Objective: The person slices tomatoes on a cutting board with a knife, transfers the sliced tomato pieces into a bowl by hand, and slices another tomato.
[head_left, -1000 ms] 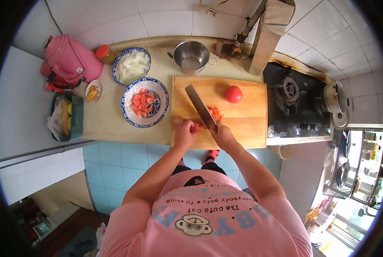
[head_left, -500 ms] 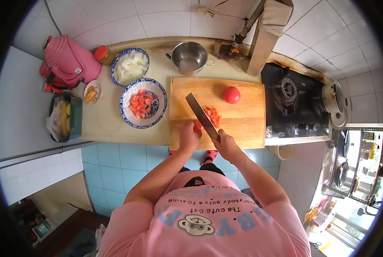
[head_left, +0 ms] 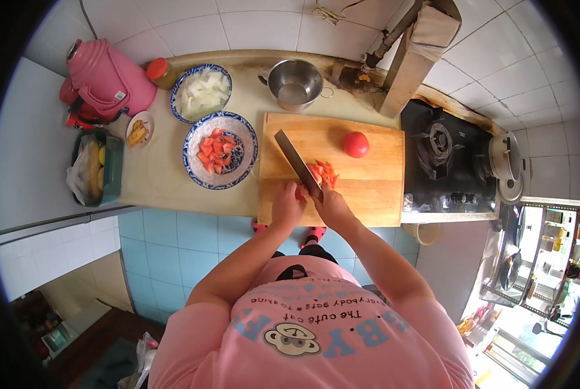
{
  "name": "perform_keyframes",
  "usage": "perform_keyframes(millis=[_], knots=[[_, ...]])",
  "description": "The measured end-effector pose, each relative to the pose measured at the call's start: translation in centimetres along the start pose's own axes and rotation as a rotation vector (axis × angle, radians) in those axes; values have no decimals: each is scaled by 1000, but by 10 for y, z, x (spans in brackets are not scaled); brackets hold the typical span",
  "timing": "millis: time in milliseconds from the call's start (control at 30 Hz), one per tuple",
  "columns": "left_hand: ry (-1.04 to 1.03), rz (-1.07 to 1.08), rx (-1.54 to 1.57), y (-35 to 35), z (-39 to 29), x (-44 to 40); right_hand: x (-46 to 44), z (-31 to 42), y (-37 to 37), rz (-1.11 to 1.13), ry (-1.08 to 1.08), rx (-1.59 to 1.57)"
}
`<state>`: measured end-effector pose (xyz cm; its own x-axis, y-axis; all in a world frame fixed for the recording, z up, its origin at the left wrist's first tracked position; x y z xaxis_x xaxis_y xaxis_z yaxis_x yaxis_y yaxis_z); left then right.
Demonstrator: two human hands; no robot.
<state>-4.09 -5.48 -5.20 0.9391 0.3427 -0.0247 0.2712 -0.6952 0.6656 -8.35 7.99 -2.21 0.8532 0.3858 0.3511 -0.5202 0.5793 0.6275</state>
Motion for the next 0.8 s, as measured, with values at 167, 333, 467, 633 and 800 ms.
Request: perform_keyframes(millis=[167, 333, 467, 633, 800], knots=[[55, 131, -113, 11, 2, -2, -5, -3, 4, -63, 47, -41], [-20, 124, -51, 8, 18, -11, 9, -7, 17, -22, 35, -6], [-43, 140, -104, 20, -3, -12, 13, -13, 16, 0, 23, 16], [-58, 85, -82, 9, -8, -9, 3, -5, 16, -52, 20, 19], [-74, 69, -78, 4, 3, -15, 10, -9, 21, -73, 20, -44]])
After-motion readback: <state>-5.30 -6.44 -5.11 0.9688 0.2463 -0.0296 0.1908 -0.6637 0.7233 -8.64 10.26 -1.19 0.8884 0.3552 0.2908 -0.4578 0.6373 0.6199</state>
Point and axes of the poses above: each hand's wrist, its own x-axis away from the middle knuckle, its own y-axis out of the back of the hand, z = x × y, the point moved 8 cm from there along -x, towards the middle knuckle, and after that the axes turned 4 degrees about -x, right-handed, at the moved point
